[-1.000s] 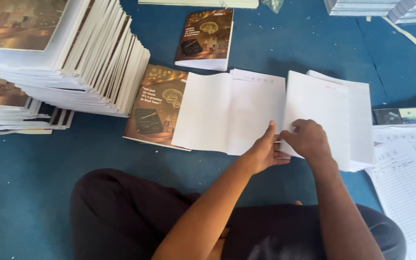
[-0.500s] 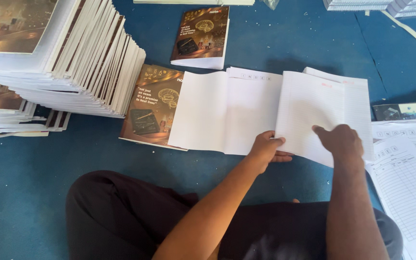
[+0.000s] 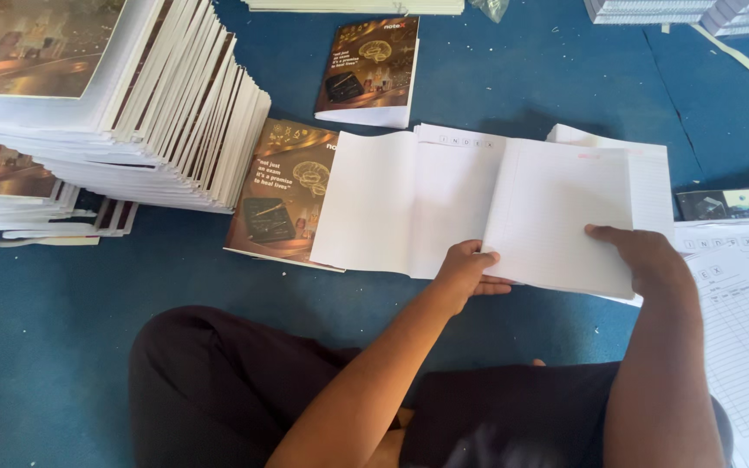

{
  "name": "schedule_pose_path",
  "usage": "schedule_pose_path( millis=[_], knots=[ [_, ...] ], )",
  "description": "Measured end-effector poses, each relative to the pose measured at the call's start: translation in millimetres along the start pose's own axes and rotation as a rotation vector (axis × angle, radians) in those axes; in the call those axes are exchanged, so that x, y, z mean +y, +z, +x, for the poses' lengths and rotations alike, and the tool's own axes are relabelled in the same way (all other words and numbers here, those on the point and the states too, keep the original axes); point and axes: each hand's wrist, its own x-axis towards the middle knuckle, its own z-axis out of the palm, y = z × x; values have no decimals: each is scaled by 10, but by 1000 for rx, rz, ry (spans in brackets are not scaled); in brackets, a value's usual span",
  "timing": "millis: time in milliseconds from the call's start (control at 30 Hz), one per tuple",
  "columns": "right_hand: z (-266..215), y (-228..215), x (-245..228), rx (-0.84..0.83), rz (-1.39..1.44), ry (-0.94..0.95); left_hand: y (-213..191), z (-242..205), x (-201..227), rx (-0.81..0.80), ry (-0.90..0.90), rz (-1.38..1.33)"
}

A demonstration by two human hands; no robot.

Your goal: The person inserts loose index pages into a notebook cover and places the assembled notebook onto a stack. This process is repeated multiple times with different sets of pages and covers.

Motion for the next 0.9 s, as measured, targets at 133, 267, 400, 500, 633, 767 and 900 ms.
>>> schedule_pose_path(
  millis=[133, 267, 400, 500, 633, 767, 900],
  knots=[
    [-50, -64, -122, -155, 227, 17, -19, -7, 3, 26, -10, 39],
    [-188, -36, -215, -144, 171, -77, -18, -59, -8, 29, -20, 64],
    [-384, -56, -322, -133, 314, -179, -52, -152, 52, 14, -9, 88],
    [-497, -80, -456, -101, 371, -129, -158, -229, 157, 92, -18, 195],
    [-629, -6, -581, -74, 433, -233, -564, -464, 251, 151, -59, 318],
    [-702, 199, -688, -77, 523, -310, -1022, -698, 324, 277, -129, 360],
    [-711, 453, -721, -148, 649, -461, -1364, -870, 382, 342, -197, 384]
  ],
)
